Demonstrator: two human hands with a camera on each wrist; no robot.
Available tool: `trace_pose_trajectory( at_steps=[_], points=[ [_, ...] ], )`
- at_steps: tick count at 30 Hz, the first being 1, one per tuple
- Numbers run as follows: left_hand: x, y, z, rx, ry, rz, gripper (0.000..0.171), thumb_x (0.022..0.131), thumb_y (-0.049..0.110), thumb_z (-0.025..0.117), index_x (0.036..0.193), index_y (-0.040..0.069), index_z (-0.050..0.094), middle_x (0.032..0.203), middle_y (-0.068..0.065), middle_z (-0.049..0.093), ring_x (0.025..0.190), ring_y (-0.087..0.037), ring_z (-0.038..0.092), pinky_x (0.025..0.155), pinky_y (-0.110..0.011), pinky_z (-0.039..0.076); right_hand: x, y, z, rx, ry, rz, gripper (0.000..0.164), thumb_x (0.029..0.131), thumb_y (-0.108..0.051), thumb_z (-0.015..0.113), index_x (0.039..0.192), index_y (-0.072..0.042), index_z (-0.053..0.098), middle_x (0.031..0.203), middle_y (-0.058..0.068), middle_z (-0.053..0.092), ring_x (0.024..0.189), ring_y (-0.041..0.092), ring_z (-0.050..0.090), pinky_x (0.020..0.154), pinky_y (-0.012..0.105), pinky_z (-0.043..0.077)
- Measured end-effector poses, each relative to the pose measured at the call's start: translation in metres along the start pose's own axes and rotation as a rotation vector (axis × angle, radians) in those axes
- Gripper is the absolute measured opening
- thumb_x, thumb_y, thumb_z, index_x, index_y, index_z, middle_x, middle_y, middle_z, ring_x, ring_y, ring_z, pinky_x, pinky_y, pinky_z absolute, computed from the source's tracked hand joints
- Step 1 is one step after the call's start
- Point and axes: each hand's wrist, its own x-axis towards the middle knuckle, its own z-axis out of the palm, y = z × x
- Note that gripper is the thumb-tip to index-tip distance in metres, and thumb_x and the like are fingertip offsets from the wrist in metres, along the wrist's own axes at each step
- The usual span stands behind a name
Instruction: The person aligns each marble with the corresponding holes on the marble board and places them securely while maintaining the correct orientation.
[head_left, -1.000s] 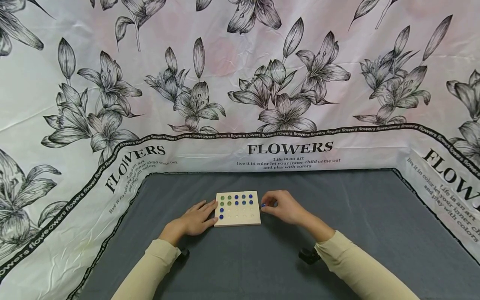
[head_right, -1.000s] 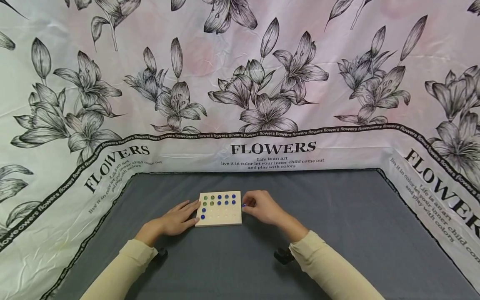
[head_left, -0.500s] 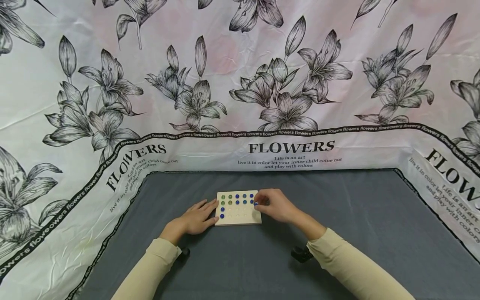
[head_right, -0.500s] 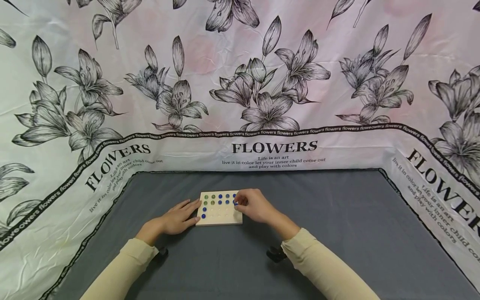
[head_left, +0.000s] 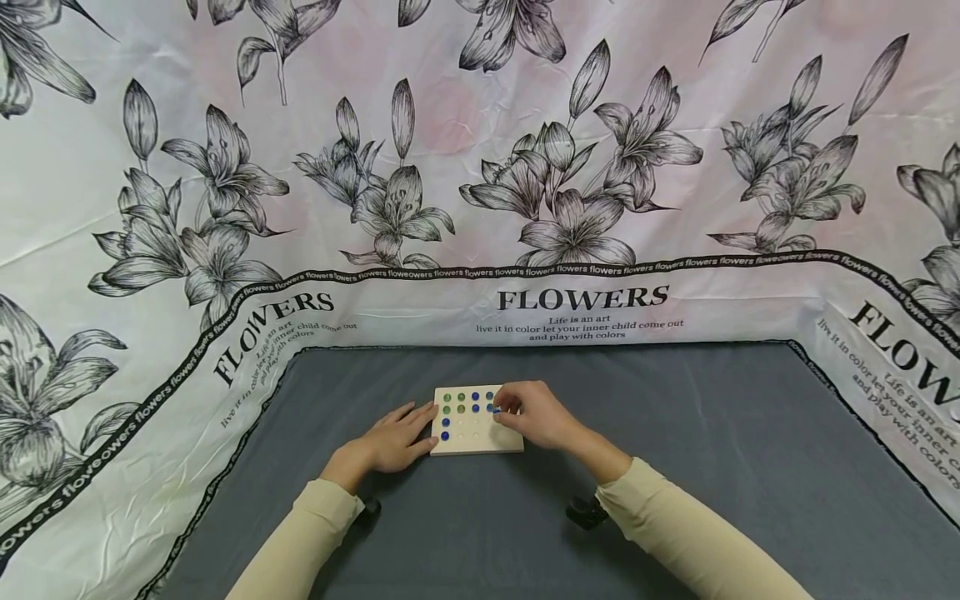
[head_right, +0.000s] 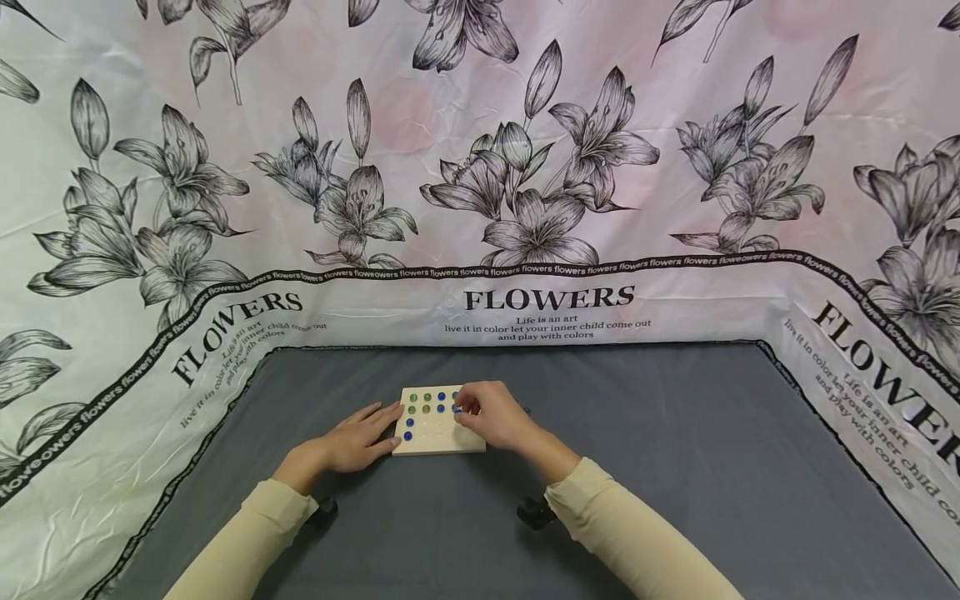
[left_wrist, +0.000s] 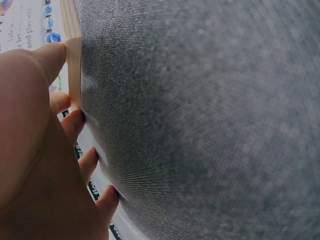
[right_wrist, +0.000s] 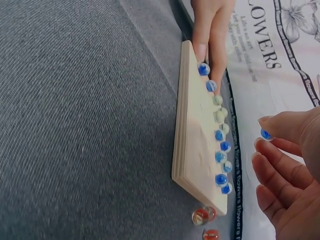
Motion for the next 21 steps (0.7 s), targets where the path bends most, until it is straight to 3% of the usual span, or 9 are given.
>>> trace_pose_trajectory(
  at_steps=[21],
  points=[
    [0.001,-0.001,0.002,-0.004,0.013,-0.008,0.064,0.11,0.042,0.045,0.164,0.012,0.028,0.17,-0.008,0.024,0.155,-0.041,0.018,0.122,-0.063,0.018,0.02,-0.007,0.029,0.021,0.02,0.025,0.008,0.092,-0.005,0.076,0.099,-0.004,0.074,0.087,0.001,0.069,0.078,0.012,0.061,0.07,0.029,0.052]
  ],
)
